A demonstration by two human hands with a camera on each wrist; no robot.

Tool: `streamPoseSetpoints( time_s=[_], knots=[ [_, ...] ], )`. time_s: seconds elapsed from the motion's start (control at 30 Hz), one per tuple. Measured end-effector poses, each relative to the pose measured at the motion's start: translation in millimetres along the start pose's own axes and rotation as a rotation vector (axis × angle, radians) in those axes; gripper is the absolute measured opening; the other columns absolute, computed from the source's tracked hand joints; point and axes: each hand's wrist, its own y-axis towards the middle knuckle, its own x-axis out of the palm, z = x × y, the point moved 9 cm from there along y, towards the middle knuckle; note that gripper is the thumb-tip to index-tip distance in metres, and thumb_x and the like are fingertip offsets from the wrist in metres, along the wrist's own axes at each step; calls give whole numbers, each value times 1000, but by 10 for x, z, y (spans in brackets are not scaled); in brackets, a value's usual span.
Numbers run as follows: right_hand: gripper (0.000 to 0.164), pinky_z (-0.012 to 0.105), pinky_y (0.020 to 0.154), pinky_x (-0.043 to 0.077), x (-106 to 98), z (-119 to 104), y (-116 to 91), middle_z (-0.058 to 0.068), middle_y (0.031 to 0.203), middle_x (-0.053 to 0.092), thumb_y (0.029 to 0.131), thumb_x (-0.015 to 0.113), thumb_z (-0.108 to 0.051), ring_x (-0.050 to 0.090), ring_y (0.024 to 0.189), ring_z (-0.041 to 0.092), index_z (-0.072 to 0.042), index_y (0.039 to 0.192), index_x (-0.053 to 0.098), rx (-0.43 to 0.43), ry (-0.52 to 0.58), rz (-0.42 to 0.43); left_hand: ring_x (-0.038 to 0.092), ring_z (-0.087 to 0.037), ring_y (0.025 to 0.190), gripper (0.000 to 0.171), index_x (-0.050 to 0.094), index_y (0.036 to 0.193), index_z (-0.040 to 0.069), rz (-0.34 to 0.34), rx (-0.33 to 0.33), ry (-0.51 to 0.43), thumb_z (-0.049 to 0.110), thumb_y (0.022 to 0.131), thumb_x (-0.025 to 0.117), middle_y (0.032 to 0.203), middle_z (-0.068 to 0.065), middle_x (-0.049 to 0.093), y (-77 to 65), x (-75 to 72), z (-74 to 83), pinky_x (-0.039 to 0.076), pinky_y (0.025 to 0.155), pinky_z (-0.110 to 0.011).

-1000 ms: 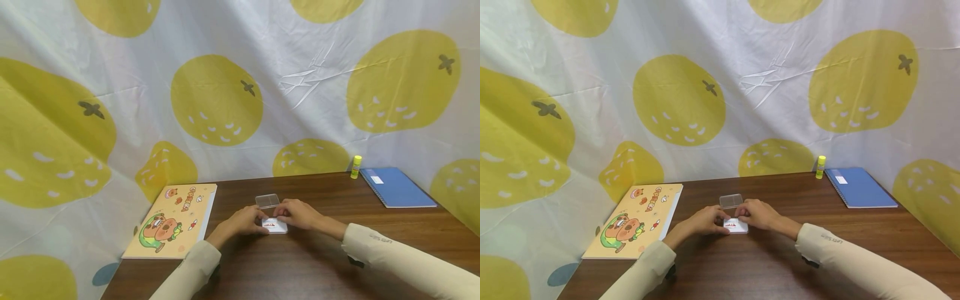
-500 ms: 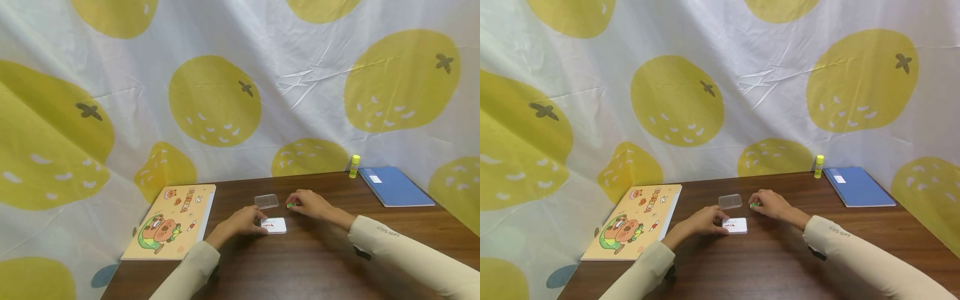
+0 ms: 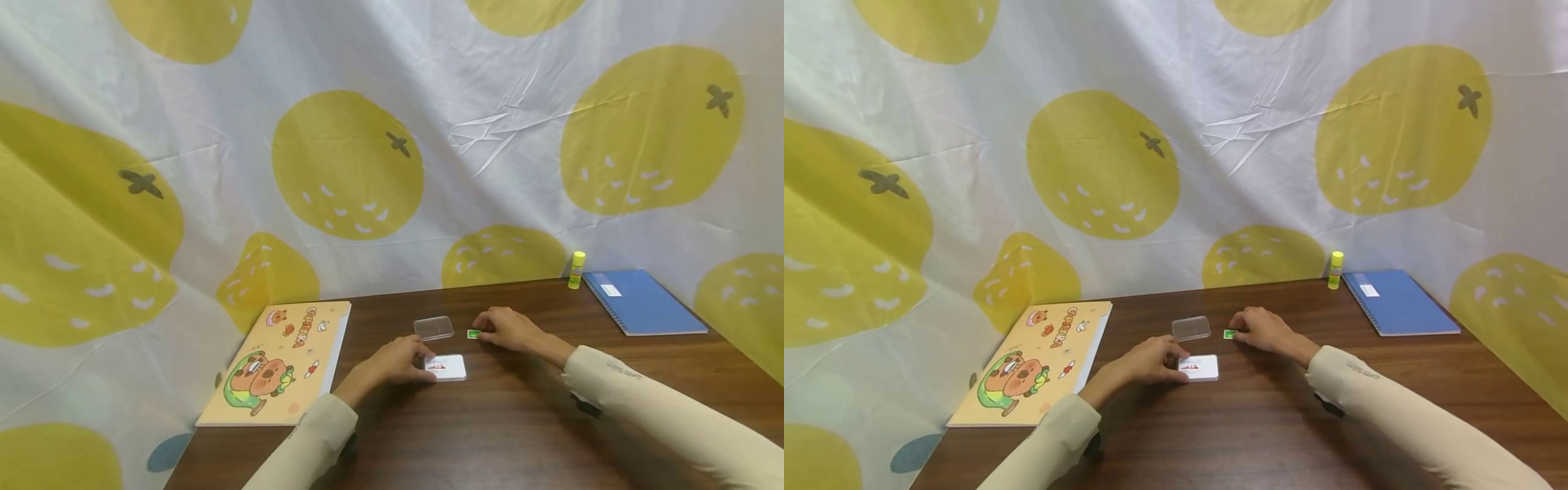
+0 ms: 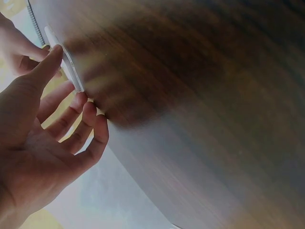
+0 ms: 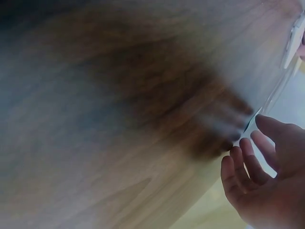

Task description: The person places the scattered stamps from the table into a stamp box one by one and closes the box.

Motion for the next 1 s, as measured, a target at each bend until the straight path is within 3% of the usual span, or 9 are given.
streamPoseSetpoints(
  time_s=[0.27, 0.6, 1.0],
  knots=[
    [24, 44, 81, 58, 16, -88, 70, 11, 102, 71, 93, 77, -12, 69, 92, 27, 0, 114, 75, -13, -5, -25, 61, -12, 101, 49, 77, 123, 12, 1, -2, -11, 40, 85, 87, 123, -1, 67, 3, -6, -9, 52, 90, -30],
    [14, 34, 71, 52, 14, -130, 67, 2, 86, 64, 89, 80, -10, 58, 79, 14, -5, 102, 78, -17, -8, -49, 60, -12, 98, 49, 78, 122, 12, 5, 6, -12, 41, 84, 88, 118, 0, 67, 7, -3, -7, 51, 88, -29],
    [13, 35, 71, 55, -2, -206, -35, 8, 88, 65, 89, 79, -3, 63, 81, 20, -6, 102, 79, -54, -1, -38, 62, -15, 101, 49, 77, 124, 12, -2, -7, -16, 41, 85, 87, 120, -1, 67, -3, 0, -11, 51, 88, -30]
  ],
)
